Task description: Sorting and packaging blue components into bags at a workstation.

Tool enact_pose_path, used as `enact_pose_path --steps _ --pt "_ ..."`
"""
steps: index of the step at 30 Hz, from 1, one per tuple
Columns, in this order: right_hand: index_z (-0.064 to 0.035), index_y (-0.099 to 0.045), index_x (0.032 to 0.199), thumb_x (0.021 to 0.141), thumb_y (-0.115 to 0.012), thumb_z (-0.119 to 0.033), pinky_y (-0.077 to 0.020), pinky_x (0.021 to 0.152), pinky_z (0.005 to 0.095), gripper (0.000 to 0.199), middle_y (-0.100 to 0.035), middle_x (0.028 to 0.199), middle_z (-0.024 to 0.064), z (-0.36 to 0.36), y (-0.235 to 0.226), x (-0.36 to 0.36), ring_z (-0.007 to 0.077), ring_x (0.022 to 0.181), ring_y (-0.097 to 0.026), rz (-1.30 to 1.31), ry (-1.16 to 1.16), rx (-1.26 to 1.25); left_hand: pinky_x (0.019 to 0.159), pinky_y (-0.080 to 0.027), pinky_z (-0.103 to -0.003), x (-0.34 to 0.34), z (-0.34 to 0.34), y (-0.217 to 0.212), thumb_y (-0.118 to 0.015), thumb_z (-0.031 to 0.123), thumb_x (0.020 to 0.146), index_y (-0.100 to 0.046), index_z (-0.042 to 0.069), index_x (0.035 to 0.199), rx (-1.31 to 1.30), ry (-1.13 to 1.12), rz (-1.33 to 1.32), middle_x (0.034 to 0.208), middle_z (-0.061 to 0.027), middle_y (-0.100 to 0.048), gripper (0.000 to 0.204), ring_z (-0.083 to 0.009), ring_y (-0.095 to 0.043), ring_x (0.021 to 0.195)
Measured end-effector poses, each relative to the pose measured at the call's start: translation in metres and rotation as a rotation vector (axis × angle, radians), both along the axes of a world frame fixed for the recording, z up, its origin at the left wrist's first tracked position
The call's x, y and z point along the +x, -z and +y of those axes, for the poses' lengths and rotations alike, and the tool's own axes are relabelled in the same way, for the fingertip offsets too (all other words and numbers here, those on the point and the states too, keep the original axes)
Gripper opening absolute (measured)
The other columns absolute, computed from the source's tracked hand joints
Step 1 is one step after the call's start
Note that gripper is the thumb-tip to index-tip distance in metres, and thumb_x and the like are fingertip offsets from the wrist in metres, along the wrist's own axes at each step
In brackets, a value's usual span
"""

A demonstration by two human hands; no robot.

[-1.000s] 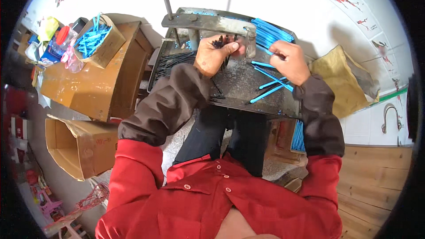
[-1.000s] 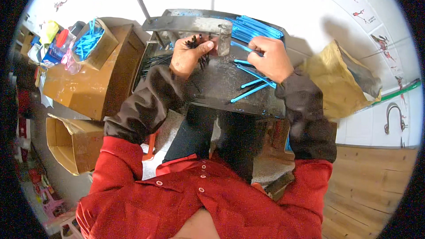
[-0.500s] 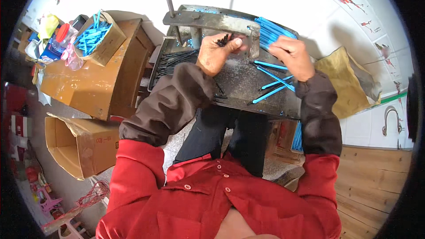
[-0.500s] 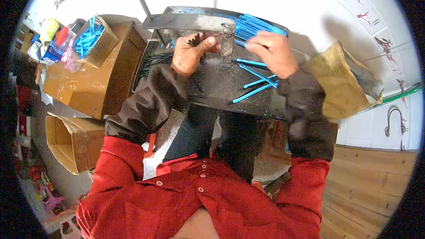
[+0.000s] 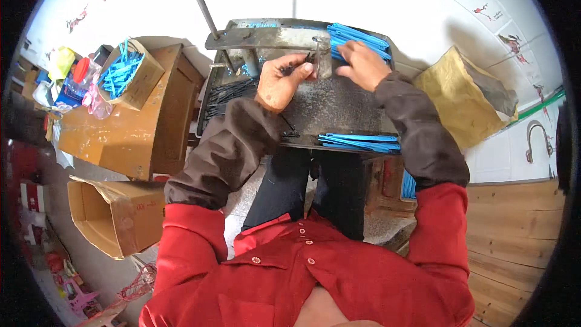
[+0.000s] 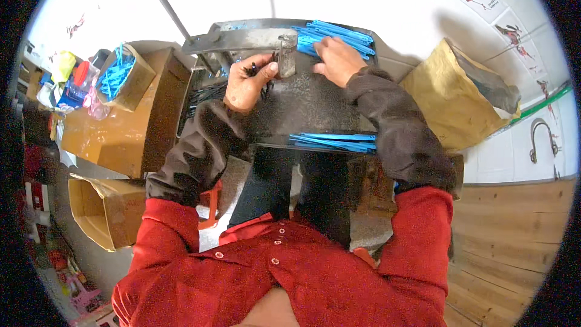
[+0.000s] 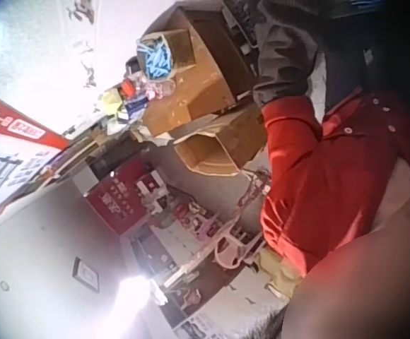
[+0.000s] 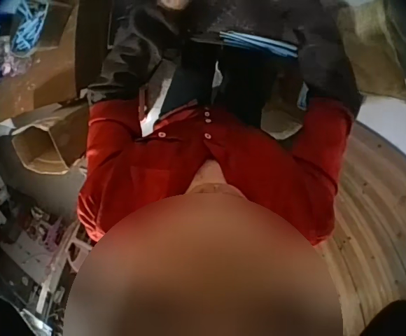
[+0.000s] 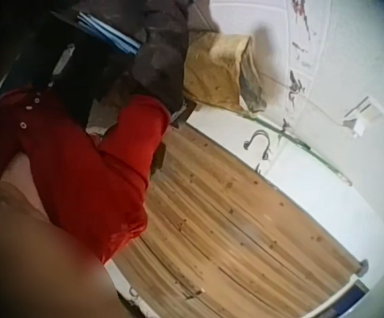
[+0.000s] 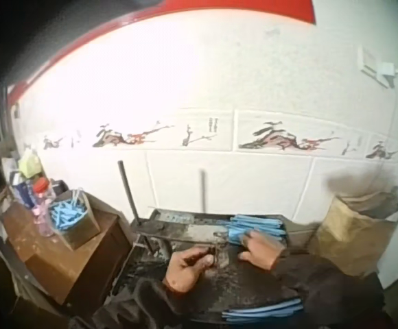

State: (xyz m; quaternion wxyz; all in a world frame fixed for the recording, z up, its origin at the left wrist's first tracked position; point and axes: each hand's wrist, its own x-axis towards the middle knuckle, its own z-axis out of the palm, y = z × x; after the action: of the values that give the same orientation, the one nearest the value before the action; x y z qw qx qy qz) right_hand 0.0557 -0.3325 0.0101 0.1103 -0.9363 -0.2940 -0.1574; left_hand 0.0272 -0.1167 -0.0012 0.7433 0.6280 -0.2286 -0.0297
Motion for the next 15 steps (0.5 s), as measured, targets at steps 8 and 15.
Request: enact_pose_path --steps 8,15 --pt "0.0015 -0.056 0.082 0.074 -0.059 -0.006 -0.0431 0.054 0.035 0.011 -0.052 0.071 0.011 -0.013 -0.012 -0.029 0.0271 0.061 -0.054 -0.118 -0.03 0.002 0.068 -0.047 -0.027 -0.005 0.0 -0.007 -0.055 0.003 0.082 -0.059 -0.005 0.093 -0.092 -0.026 0.038 0.077 -0.0057 -0.06 0.015 -0.0119 -0.056 0.072" --pt "0.0013 -0.06 0.081 0.08 -0.057 -0.006 -0.0343 0.045 0.0209 0.008 -0.054 0.065 0.0019 0.033 -0.031 -0.055 0.0065 0.052 -0.045 0.521 0.051 0.873 0.066 -0.047 -0.025 0.004 -0.005 0.004 -0.055 0.0 0.08 -0.059 -0.005 0.088 -0.194 -0.054 0.082 0.075 -0.0062 -0.061 0.01 -0.0125 -0.056 0.069"
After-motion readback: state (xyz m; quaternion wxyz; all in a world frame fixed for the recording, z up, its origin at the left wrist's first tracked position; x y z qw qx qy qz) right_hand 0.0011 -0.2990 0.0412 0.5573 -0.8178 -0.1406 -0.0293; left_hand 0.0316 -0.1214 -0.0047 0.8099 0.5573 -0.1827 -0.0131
